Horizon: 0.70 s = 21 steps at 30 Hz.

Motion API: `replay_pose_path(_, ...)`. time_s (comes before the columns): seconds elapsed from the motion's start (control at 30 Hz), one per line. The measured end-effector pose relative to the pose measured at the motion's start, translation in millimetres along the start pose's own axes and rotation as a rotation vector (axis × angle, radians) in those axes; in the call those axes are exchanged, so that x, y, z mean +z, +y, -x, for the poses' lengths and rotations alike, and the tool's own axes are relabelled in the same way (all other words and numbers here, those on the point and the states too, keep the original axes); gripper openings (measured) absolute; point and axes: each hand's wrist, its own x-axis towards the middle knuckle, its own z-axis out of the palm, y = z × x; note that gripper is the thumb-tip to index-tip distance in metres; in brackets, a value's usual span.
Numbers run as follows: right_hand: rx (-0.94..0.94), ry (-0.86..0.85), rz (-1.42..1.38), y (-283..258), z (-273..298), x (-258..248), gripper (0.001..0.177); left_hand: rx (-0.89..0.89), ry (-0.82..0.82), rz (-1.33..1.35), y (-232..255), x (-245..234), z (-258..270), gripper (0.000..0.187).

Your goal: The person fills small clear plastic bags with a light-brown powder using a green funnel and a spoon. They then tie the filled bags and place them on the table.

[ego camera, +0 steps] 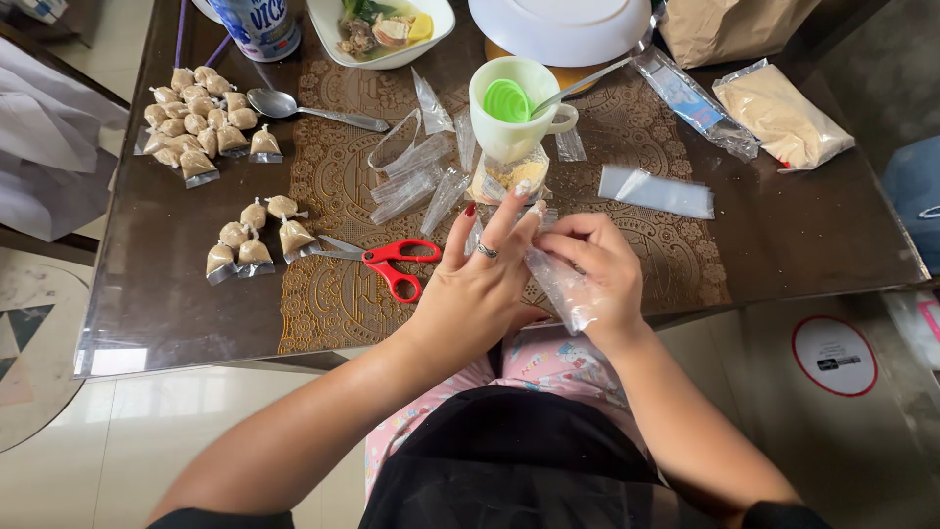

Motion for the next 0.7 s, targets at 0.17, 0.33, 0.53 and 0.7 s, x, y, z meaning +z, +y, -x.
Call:
replay_pose_path(0.17,0.184,0.107,-0.401,28.1,13.7,10.6,0.046,0.117,-0.138,-0.255,-1.3,-7.5,-8.8,0.101)
replay_pose_path(0.33,0.313,0.100,-0.470,45.2,5.6,11.2,0.062,0.189,-0.089,-0.325,1.8,-0.2,-24.4,0.082)
replay_pose_path(0.53,0.475,-0.075,-0.516,60.7,-17.0,-6.5,0.048,0.210,-0.134,-0.389,-4.0,3.9,-39.6,0.072)
replay_pose_path(0.7,0.443,-0.063,-0.510,50.2,-30.2,-12.6,0.044,0.183,-0.093,-0.404,2.7,0.2,-48.8,0.064)
